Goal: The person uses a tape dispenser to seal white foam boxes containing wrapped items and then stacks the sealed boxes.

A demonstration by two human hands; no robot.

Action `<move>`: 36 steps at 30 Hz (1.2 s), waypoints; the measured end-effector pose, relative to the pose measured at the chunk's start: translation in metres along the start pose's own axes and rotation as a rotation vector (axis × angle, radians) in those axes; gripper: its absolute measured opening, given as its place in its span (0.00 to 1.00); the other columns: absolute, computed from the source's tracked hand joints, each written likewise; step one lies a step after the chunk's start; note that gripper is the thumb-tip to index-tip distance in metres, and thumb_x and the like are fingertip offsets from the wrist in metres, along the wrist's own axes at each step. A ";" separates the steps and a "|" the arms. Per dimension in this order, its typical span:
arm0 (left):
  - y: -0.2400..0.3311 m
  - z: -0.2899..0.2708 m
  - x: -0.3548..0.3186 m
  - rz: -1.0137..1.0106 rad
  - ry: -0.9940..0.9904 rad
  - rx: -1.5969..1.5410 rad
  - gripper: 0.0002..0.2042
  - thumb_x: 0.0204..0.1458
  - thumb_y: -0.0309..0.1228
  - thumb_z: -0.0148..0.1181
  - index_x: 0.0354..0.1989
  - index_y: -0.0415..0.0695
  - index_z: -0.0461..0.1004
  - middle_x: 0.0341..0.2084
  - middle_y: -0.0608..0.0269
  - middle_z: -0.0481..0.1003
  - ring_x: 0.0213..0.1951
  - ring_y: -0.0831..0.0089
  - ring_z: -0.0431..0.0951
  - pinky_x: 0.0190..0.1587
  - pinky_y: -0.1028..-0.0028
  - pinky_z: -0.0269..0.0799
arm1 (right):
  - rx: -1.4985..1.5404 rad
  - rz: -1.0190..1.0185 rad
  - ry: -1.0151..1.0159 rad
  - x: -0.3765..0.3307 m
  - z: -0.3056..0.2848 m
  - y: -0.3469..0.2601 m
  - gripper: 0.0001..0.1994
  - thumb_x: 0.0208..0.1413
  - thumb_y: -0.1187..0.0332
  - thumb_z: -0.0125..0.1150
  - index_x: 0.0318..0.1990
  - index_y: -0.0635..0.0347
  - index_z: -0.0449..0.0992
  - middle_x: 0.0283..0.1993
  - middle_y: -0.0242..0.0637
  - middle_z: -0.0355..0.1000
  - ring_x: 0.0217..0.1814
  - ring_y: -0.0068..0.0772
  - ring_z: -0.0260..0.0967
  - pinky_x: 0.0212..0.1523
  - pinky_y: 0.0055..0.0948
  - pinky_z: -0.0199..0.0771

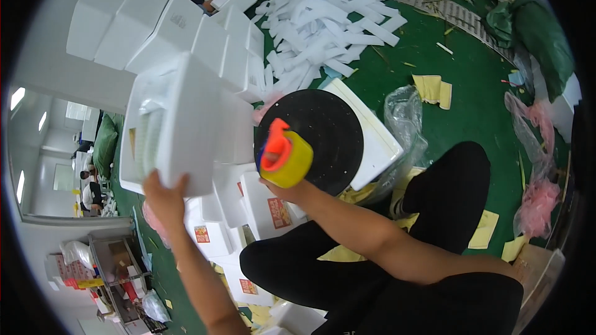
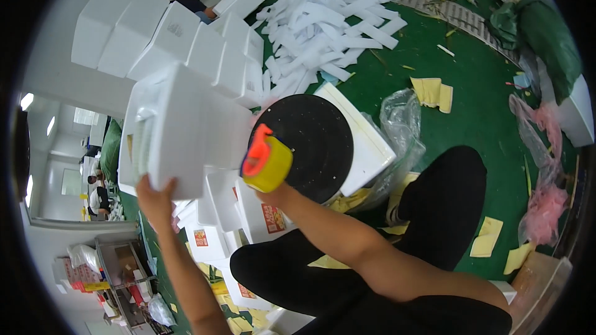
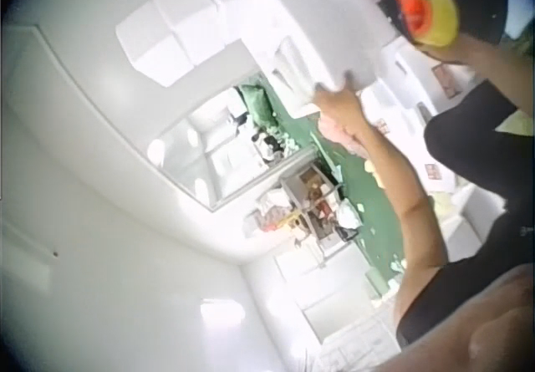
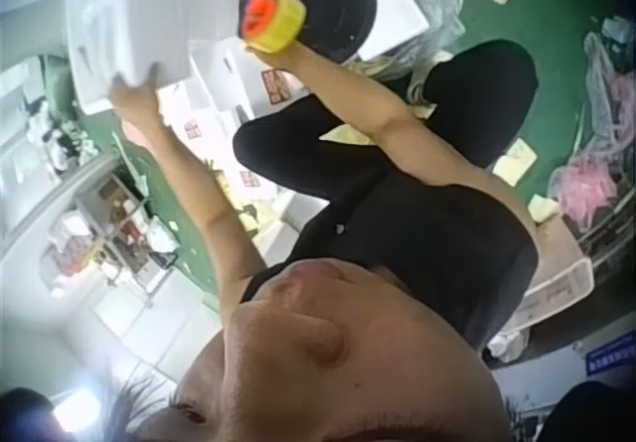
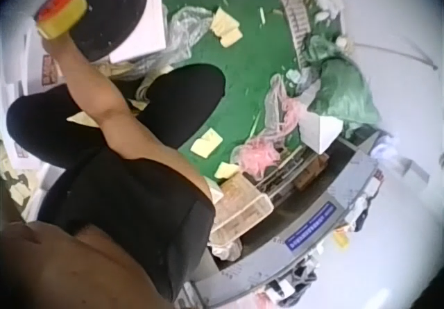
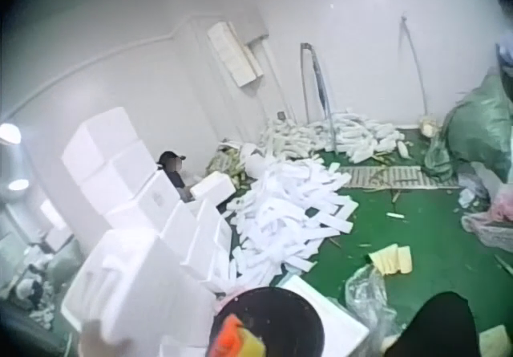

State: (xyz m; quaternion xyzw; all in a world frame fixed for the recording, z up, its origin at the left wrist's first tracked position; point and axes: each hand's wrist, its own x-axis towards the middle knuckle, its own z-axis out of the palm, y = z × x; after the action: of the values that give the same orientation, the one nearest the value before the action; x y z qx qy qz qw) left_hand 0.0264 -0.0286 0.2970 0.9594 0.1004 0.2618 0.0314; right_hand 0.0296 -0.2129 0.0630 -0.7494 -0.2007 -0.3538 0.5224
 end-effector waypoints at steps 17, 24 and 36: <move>0.156 0.097 -0.223 0.217 -0.325 -0.356 0.26 0.38 0.40 0.70 0.45 0.42 0.70 0.44 0.57 0.73 0.54 0.55 0.66 0.52 0.32 0.55 | 1.254 1.489 0.278 -0.060 -0.176 0.049 0.17 0.59 0.58 0.53 0.55 0.42 0.70 0.57 0.26 0.69 0.62 0.29 0.60 0.64 0.56 0.52; -0.044 0.065 -0.152 -0.422 -0.328 -0.519 0.13 0.52 0.34 0.62 0.41 0.39 0.74 0.30 0.57 0.78 0.31 0.64 0.78 0.35 0.68 0.73 | 1.223 1.385 0.162 -0.085 -0.240 0.007 0.24 0.60 0.52 0.50 0.63 0.37 0.59 0.67 0.35 0.60 0.69 0.41 0.55 0.68 0.49 0.46; -0.149 0.166 -0.282 -0.320 -0.294 -0.120 0.45 0.35 0.39 0.72 0.65 0.47 0.55 0.57 0.49 0.66 0.55 0.47 0.69 0.54 0.56 0.67 | 1.165 1.467 0.234 -0.115 -0.248 0.019 0.24 0.60 0.58 0.52 0.64 0.38 0.59 0.66 0.32 0.61 0.65 0.41 0.60 0.62 0.49 0.57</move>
State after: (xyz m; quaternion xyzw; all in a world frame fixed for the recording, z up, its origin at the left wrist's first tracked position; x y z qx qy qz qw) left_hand -0.1527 0.0567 -0.0025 0.9554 0.2300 0.1166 0.1439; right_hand -0.1141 -0.4411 0.0161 -0.2695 0.2292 0.1463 0.9238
